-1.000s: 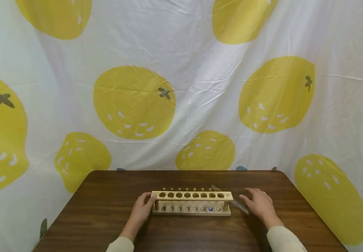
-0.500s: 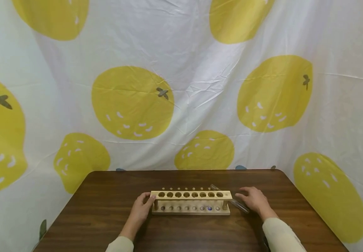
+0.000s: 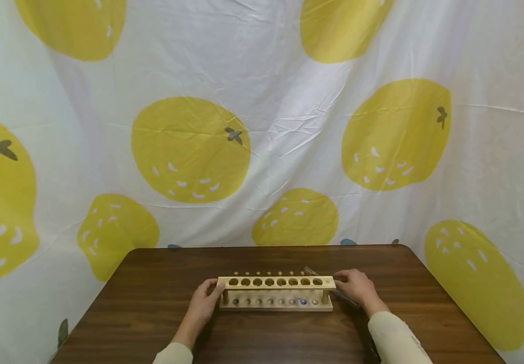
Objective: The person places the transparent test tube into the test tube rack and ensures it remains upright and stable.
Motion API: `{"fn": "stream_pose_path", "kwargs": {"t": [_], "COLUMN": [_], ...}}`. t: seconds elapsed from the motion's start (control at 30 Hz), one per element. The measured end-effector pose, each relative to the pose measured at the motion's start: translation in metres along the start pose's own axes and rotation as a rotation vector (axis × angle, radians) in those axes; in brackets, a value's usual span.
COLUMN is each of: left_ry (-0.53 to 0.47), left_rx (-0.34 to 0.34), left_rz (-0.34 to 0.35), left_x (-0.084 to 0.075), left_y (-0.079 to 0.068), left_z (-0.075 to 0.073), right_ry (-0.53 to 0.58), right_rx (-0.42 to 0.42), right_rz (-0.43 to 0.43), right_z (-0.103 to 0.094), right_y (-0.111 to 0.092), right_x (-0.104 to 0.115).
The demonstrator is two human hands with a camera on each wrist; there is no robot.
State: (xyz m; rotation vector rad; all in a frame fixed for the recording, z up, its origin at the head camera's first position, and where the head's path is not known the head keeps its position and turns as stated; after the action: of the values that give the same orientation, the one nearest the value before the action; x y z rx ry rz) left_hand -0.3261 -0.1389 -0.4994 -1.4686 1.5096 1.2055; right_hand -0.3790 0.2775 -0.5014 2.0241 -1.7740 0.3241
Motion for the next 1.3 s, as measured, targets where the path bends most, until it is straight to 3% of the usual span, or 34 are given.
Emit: {"fn": "stream_pose_path", "kwargs": {"t": [0.53, 0.83, 1.3], "left_ry": [-0.008, -0.024, -0.039], "left_rx": [0.008, 0.018, 0.022], "left_rz": [0.025, 0.013, 0.013], "left_x": [0.004, 0.003, 0.003], "left_y": [0.0, 0.0, 0.0], "left_z": [0.0, 0.0, -0.001], "right_ry": [0.002, -0.03, -0.044], "right_rx": [-0.027, -0.037, 0.003], "right_rz": [0.007, -0.008, 0.036], "right_z": [0.013, 0.008, 0.003], "right_y": [0.002, -0.001, -0.005], "right_x": [0.004, 0.006, -0.003]}}
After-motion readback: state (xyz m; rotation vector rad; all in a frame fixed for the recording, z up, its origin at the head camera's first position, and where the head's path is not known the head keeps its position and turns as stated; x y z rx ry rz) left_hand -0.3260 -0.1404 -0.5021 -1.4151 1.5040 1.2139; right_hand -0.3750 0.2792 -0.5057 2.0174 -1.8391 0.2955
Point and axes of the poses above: each hand's wrist, its own y-axis towards the middle knuckle, its own z-axis out of the palm, x = y × z, the point moved 1 cm from there along y, towards the middle knuckle
